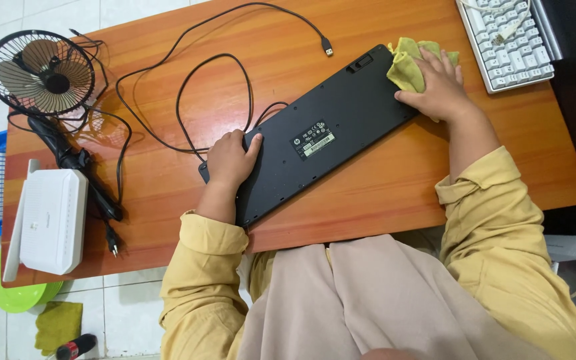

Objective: Cleaning a computer keyboard using a yellow cloth by wiping both the keys and the back of the device.

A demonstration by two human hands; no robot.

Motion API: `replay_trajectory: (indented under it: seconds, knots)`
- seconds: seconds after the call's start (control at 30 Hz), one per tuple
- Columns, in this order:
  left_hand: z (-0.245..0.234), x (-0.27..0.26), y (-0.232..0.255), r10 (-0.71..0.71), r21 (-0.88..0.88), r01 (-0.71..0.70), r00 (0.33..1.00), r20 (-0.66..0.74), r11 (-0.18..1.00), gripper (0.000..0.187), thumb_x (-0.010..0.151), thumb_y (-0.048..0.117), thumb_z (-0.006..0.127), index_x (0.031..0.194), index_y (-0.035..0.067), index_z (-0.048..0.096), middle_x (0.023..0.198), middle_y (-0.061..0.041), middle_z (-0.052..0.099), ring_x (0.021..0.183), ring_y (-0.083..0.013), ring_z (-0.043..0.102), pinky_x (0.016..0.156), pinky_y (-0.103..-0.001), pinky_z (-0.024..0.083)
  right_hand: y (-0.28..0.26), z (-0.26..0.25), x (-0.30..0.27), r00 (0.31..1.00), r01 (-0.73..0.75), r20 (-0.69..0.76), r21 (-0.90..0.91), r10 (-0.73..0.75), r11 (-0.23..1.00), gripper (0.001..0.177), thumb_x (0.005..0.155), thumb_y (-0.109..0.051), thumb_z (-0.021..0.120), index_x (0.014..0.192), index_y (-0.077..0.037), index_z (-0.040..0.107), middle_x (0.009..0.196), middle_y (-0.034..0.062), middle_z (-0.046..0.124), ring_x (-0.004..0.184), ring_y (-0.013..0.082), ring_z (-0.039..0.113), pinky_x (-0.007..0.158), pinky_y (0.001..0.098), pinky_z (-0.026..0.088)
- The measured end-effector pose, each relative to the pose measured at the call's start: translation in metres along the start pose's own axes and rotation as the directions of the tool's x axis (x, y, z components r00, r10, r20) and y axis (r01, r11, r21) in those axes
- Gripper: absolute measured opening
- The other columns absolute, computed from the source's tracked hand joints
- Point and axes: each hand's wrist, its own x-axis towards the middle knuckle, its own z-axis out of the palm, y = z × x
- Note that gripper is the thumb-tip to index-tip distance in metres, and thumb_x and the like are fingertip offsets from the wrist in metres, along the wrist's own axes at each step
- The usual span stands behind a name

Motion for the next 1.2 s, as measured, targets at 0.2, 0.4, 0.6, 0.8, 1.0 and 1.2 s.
replay_trajectory:
  seconds: [0.2,0.4,0.6,0.8,1.0,1.2]
  knots:
    - [-0.002,0.001,0.001,0.003,0.007,-0.003,1.000,0.008,1.000,0.054,0.099,0.055,0.056,0.101,0.002,0.070,0.099,-0.019,0.073,0.094,-0.0384,0.067,0.080,-0.050,0.052,0.000,-0.003,-0.002,1.000,0.030,0.004,0.022,-0.030,0.999,0.100,0.077,-0.057,0.070,0.162,-0.019,0.034,0.174,0.0043,0.016,0.161,0.0302,-0.002,0.126,0.0561,-0.001]
    - [-0.003,0.000,0.002,-0.009,0.007,0.009,1.000,0.017,1.000,0.055,0.099,0.055,0.056,0.103,0.002,0.070,0.099,-0.018,0.073,0.094,-0.0375,0.068,0.080,-0.050,0.053,0.000,0.000,0.000,1.000,0.015,-0.011,-0.001,-0.015,1.000,0.092,0.079,-0.048,0.064,0.162,-0.020,0.035,0.174,0.0011,0.018,0.161,0.0295,0.001,0.127,0.0549,0.000]
    - [-0.005,0.002,0.003,-0.019,0.017,0.018,0.998,0.052,1.000,0.056,0.100,0.056,0.054,0.104,0.002,0.070,0.100,-0.018,0.073,0.096,-0.0368,0.068,0.081,-0.049,0.053,-0.004,-0.002,-0.005,1.000,-0.005,-0.030,0.013,0.005,1.000,0.088,0.081,-0.045,0.061,0.161,-0.019,0.035,0.174,-0.0006,0.018,0.161,0.0282,0.003,0.127,0.0540,0.001]
    - [-0.006,0.001,0.003,-0.020,0.014,0.019,0.998,0.062,1.000,0.057,0.100,0.055,0.054,0.104,0.001,0.070,0.100,-0.018,0.073,0.095,-0.0366,0.068,0.081,-0.049,0.053,-0.010,-0.003,-0.007,0.999,-0.028,-0.044,-0.011,0.028,1.000,0.088,0.081,-0.044,0.060,0.162,-0.022,0.035,0.173,-0.0014,0.019,0.160,0.0289,0.004,0.128,0.0532,0.001]
    - [-0.007,-0.001,0.004,-0.018,0.016,0.018,0.998,0.055,1.000,0.056,0.100,0.055,0.054,0.104,0.002,0.070,0.101,-0.017,0.073,0.095,-0.0362,0.068,0.082,-0.048,0.053,-0.006,0.000,-0.004,0.999,0.001,-0.044,-0.037,-0.002,0.999,0.086,0.083,-0.046,0.060,0.161,-0.020,0.035,0.173,-0.0005,0.019,0.160,0.0288,0.004,0.127,0.0547,0.002]
    - [-0.003,0.001,0.002,-0.009,0.017,0.008,0.999,0.041,1.000,0.056,0.100,0.055,0.054,0.104,0.002,0.070,0.101,-0.018,0.073,0.095,-0.0367,0.068,0.081,-0.049,0.053,-0.006,0.003,-0.003,0.998,-0.023,-0.065,-0.040,0.020,0.999,0.085,0.083,-0.045,0.059,0.161,-0.020,0.037,0.173,0.0003,0.021,0.160,0.0287,0.006,0.128,0.0544,0.002]
